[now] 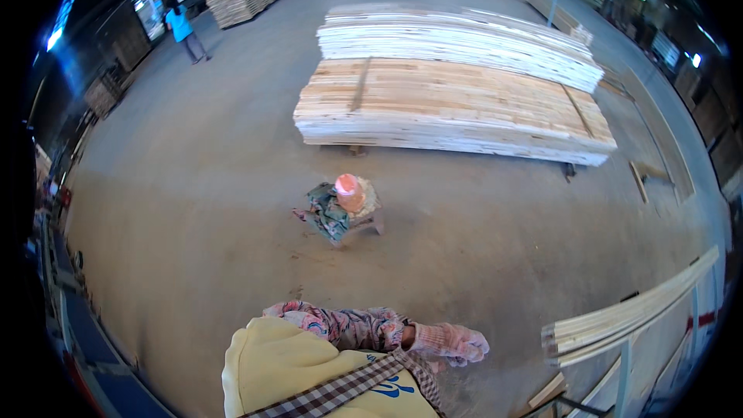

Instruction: The person walks through a woodworking workshop, picks up long wooden planks and smaller pieces, and places them onto a metal rack. They handle the wood by hand, moving pieces from the floor and stacks to the rack.

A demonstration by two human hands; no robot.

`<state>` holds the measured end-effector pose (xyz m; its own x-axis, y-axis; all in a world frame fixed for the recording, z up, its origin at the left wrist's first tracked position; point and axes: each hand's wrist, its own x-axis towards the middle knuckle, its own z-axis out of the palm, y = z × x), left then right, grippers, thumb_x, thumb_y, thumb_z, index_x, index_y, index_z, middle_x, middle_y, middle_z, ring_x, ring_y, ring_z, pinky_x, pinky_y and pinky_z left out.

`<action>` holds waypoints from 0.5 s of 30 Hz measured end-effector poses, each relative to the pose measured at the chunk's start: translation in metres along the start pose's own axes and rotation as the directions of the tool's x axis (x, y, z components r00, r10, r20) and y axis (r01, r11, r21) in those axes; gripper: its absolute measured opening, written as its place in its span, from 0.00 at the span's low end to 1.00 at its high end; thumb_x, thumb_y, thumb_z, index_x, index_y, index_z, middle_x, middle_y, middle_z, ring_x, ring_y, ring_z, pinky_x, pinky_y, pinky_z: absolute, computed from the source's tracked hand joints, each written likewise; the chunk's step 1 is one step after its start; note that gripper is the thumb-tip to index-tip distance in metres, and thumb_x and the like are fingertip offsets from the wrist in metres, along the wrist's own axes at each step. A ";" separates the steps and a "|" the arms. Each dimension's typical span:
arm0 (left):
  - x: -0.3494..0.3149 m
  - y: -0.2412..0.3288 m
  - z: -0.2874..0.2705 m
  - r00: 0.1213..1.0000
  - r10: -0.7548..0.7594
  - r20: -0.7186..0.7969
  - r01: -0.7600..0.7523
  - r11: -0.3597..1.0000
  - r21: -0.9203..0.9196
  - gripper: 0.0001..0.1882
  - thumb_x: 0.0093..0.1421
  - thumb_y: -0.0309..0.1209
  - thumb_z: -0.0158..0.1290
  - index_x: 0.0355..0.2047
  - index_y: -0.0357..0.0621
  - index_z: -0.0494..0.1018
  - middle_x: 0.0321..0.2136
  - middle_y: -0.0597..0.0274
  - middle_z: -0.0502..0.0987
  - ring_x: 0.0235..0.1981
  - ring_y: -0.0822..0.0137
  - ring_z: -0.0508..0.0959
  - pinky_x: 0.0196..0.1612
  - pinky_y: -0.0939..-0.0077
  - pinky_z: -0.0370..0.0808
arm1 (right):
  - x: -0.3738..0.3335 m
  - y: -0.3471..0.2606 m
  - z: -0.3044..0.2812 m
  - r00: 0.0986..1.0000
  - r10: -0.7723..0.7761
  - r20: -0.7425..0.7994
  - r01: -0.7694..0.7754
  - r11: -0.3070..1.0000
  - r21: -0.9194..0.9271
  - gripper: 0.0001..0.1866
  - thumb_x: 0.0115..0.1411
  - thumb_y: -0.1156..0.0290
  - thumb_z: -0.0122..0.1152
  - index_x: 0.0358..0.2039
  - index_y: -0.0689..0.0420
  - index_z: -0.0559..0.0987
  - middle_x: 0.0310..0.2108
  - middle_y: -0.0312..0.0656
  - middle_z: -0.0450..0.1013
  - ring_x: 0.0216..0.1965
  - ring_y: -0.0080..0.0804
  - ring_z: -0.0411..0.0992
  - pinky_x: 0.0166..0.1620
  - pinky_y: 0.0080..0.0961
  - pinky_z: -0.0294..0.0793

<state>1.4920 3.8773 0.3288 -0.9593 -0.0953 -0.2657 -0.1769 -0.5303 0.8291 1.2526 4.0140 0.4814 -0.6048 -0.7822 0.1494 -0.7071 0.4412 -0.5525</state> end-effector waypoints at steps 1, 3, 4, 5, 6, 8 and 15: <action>-0.009 0.003 -0.013 1.000 0.021 -0.008 -0.022 0.999 -0.043 0.20 0.67 0.43 0.52 0.51 0.43 0.71 0.34 0.68 0.75 0.32 0.74 0.75 0.35 0.76 0.75 | 0.010 -0.014 0.006 0.999 -0.041 0.017 0.041 0.999 -0.022 0.42 0.44 0.57 0.75 0.58 0.56 0.68 0.47 0.40 0.69 0.45 0.30 0.72 0.48 0.27 0.73; -0.027 0.011 -0.029 0.984 0.083 -0.156 -0.082 0.997 0.016 0.20 0.67 0.43 0.52 0.53 0.44 0.71 0.36 0.68 0.76 0.33 0.74 0.76 0.36 0.76 0.76 | 0.031 -0.039 0.011 0.993 -0.111 0.033 0.113 0.992 -0.061 0.43 0.43 0.56 0.76 0.59 0.55 0.68 0.48 0.40 0.69 0.45 0.30 0.72 0.49 0.27 0.73; -0.034 0.014 -0.037 0.967 0.112 -0.227 -0.103 0.993 0.048 0.21 0.67 0.43 0.51 0.53 0.44 0.71 0.36 0.68 0.76 0.34 0.74 0.76 0.36 0.76 0.76 | 0.041 -0.048 0.012 0.989 -0.145 0.041 0.148 0.986 -0.080 0.44 0.42 0.56 0.76 0.59 0.55 0.67 0.48 0.41 0.69 0.45 0.30 0.72 0.49 0.27 0.73; -0.040 0.014 -0.046 0.961 0.110 -0.255 -0.108 0.994 0.020 0.21 0.67 0.43 0.52 0.54 0.44 0.70 0.37 0.67 0.77 0.34 0.74 0.76 0.37 0.76 0.76 | 0.049 -0.057 0.012 0.983 -0.177 0.042 0.180 0.979 -0.100 0.44 0.42 0.56 0.77 0.59 0.55 0.67 0.48 0.41 0.69 0.45 0.30 0.72 0.49 0.27 0.73; -0.043 0.013 -0.056 0.955 0.107 -0.276 -0.114 0.993 -0.008 0.22 0.67 0.43 0.52 0.55 0.43 0.70 0.38 0.67 0.77 0.35 0.73 0.77 0.38 0.76 0.76 | 0.058 -0.064 0.009 0.977 -0.209 0.045 0.214 0.969 -0.127 0.45 0.41 0.56 0.77 0.59 0.55 0.67 0.48 0.41 0.69 0.45 0.30 0.72 0.50 0.27 0.73; -0.045 0.021 -0.072 0.942 0.140 -0.304 -0.146 0.989 0.004 0.22 0.67 0.43 0.52 0.56 0.42 0.69 0.39 0.66 0.77 0.36 0.73 0.77 0.39 0.77 0.76 | 0.075 -0.072 -0.001 0.960 -0.279 0.034 0.281 0.943 -0.177 0.46 0.40 0.55 0.78 0.59 0.54 0.67 0.48 0.42 0.68 0.45 0.31 0.72 0.50 0.27 0.73; 0.043 0.007 -0.140 0.911 0.381 0.156 -0.112 0.594 -0.797 0.20 0.70 0.37 0.48 0.58 0.42 0.66 0.41 0.61 0.76 0.39 0.69 0.77 0.43 0.77 0.77 | 0.066 -0.060 -0.161 0.928 -0.373 0.022 0.333 0.798 -0.502 0.49 0.36 0.54 0.82 0.59 0.53 0.67 0.49 0.43 0.68 0.46 0.31 0.72 0.51 0.27 0.74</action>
<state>1.4803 3.7511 0.2546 -0.9759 -0.1575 0.1509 0.1776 -0.9754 0.1305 1.1958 4.0068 0.6563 -0.2892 -0.8997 0.3268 -0.9496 0.3127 0.0207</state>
